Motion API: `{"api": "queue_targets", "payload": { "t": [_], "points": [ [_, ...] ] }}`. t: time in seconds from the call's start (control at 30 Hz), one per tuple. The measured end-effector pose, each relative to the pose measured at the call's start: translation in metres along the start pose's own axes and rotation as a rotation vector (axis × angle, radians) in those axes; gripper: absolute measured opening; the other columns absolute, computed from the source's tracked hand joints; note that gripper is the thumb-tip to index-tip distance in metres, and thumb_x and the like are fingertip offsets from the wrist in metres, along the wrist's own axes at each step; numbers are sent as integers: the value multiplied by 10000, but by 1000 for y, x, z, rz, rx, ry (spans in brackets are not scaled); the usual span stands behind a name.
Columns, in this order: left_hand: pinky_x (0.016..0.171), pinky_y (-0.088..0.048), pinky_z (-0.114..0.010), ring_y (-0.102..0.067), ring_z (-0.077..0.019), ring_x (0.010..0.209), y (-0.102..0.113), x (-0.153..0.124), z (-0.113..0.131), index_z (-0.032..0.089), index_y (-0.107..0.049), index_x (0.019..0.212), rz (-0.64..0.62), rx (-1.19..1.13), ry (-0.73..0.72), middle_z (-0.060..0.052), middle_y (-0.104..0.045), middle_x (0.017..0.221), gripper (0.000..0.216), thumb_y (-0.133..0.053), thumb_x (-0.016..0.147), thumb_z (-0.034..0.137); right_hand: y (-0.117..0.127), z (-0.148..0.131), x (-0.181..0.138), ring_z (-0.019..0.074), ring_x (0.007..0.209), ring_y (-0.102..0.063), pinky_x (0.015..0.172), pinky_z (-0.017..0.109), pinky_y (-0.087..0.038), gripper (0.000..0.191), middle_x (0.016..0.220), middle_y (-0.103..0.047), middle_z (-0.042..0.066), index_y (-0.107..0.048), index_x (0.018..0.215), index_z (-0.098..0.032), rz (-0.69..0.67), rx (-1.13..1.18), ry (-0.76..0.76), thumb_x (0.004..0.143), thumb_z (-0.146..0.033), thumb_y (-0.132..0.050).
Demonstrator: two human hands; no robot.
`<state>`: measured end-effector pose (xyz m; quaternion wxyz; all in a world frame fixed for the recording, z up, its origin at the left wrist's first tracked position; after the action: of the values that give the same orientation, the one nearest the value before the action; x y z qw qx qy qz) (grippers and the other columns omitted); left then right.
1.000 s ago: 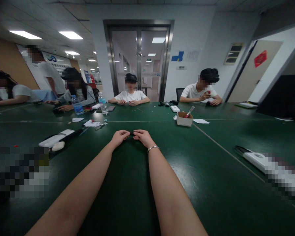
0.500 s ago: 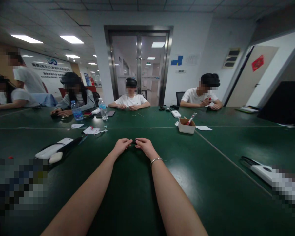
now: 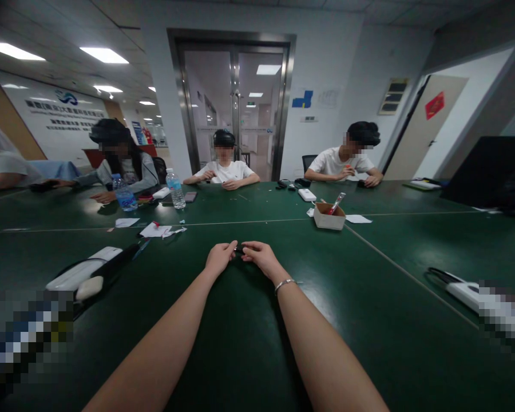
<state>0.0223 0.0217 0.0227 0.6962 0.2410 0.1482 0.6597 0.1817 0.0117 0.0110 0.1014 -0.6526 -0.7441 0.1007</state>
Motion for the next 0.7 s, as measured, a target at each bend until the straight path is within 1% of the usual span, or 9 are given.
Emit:
{"api": "queue_targets", "payload": {
  "t": [0.13, 0.2, 0.3, 0.37, 0.47, 0.6, 0.7],
  "points": [
    [534, -329, -262, -535, -155, 552, 2, -6, 5, 185, -608, 629, 7, 23, -18, -19, -609, 613, 528, -353, 832, 601, -2, -3, -2, 105, 609, -645, 587, 186, -553, 219, 860, -687, 80, -677, 927, -100, 0, 31, -15, 718, -36, -687],
    [542, -334, -259, -537, -155, 563, 2, -6, 4, 186, -607, 644, 4, 15, -40, -18, -609, 622, 521, -352, 834, 598, -4, -5, -3, 103, 589, -641, 573, 181, -550, 201, 812, -687, 77, -677, 918, -94, 8, 46, -35, 726, -34, -681],
    [549, -338, -257, -539, -155, 576, 0, -5, 3, 186, -605, 663, 5, 8, -60, -16, -606, 626, 514, -350, 834, 599, -6, -8, -1, 107, 553, -630, 548, 184, -544, 124, 720, -677, 81, -676, 886, -74, 17, 61, -76, 763, -56, -664],
    [551, -339, -258, -542, -157, 582, -1, -5, 1, 187, -607, 677, 17, 17, -63, -16, -606, 626, 509, -344, 837, 593, -7, -10, 2, 108, 538, -626, 533, 186, -540, 78, 703, -673, 87, -671, 860, -66, 22, 65, -113, 787, -61, -644],
    [547, -340, -262, -547, -159, 590, -2, -4, 0, 190, -606, 685, 43, 39, -74, -18, -608, 632, 495, -347, 839, 583, -6, -15, 11, 100, 509, -611, 495, 172, -523, 44, 694, -669, 94, -665, 823, -57, -14, 37, -172, 800, -53, -628],
    [545, -376, -255, -551, -154, 591, -4, -3, -4, 187, -605, 710, 39, 5, -106, -18, -607, 643, 472, -370, 830, 578, -4, -21, 21, 93, 491, -594, 451, 151, -489, 41, 632, -645, 77, -659, 799, -48, -100, 9, -216, 800, -36, -619],
    [530, -395, -245, -552, -151, 588, -4, -3, -5, 186, -597, 730, 46, -17, -101, -15, -600, 645, 451, -381, 827, 569, -3, -21, 23, 89, 480, -582, 434, 144, -470, 45, 595, -626, 59, -650, 806, -48, -103, 37, -217, 802, -28, -610]
  ]
}}
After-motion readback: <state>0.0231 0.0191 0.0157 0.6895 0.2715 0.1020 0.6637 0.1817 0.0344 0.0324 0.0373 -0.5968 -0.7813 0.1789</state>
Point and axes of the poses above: each hand's wrist, its own x-axis towards the middle knuckle, its own y-axis out of the back of the hand, z = x × y, the point moved 2 cm from there along x, towards the middle knuckle
